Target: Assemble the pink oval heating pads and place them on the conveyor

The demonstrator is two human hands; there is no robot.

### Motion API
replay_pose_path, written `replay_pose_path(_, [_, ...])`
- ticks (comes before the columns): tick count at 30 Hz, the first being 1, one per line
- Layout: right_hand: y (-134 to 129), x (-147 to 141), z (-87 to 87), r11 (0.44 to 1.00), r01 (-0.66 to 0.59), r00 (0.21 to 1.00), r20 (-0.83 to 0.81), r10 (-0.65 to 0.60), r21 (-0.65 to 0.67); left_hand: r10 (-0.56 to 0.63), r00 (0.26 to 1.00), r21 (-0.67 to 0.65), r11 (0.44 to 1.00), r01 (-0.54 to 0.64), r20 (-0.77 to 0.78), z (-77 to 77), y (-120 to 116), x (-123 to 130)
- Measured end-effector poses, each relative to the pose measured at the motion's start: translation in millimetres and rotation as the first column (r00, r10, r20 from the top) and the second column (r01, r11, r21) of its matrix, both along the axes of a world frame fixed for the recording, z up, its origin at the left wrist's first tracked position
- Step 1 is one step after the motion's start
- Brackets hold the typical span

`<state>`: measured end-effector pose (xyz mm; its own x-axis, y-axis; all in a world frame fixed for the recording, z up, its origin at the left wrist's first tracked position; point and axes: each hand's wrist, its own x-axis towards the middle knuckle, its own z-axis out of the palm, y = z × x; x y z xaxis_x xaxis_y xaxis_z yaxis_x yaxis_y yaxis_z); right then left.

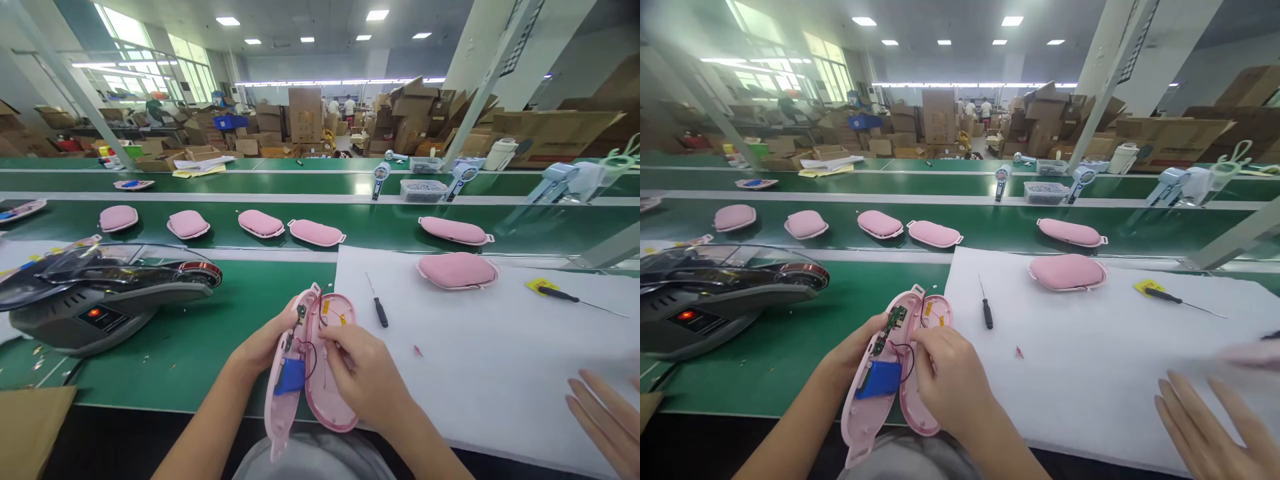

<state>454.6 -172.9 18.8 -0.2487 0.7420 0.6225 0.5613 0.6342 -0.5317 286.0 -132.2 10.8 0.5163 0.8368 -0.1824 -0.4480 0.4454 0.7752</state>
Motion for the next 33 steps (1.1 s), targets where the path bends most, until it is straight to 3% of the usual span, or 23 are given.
replay_pose_path(12, [2,-4,-1.2,0.995,0.083,0.986,0.137,-0.090,0.060,0.035,0.987,0.095,0.995,-0.021,-0.154,6.4,3,2])
replay_pose_path(17, [6,-3,6.0,0.996,0.057,0.998,0.045,-0.054,-0.062,0.049,0.998,0.015,0.999,-0.048,-0.027,3.3,3,3])
replay_pose_path(21, [10,-5,1.8,0.984,0.027,1.000,-0.008,-0.029,-0.177,0.066,0.995,-0.115,0.992,-0.057,0.080,-3.6,5,4])
replay_pose_path(29, [8,12,5.3,0.903,-0.084,0.990,0.068,0.124,-0.421,0.072,0.979,-0.246,0.969,-0.023,0.192,-2.6,-9,7])
replay_pose_path(33, [12,8,11.2,0.889,-0.148,0.988,-0.109,0.111,-0.433,0.072,0.971,-0.242,0.970,-0.015,0.228,-6.6,-13,12])
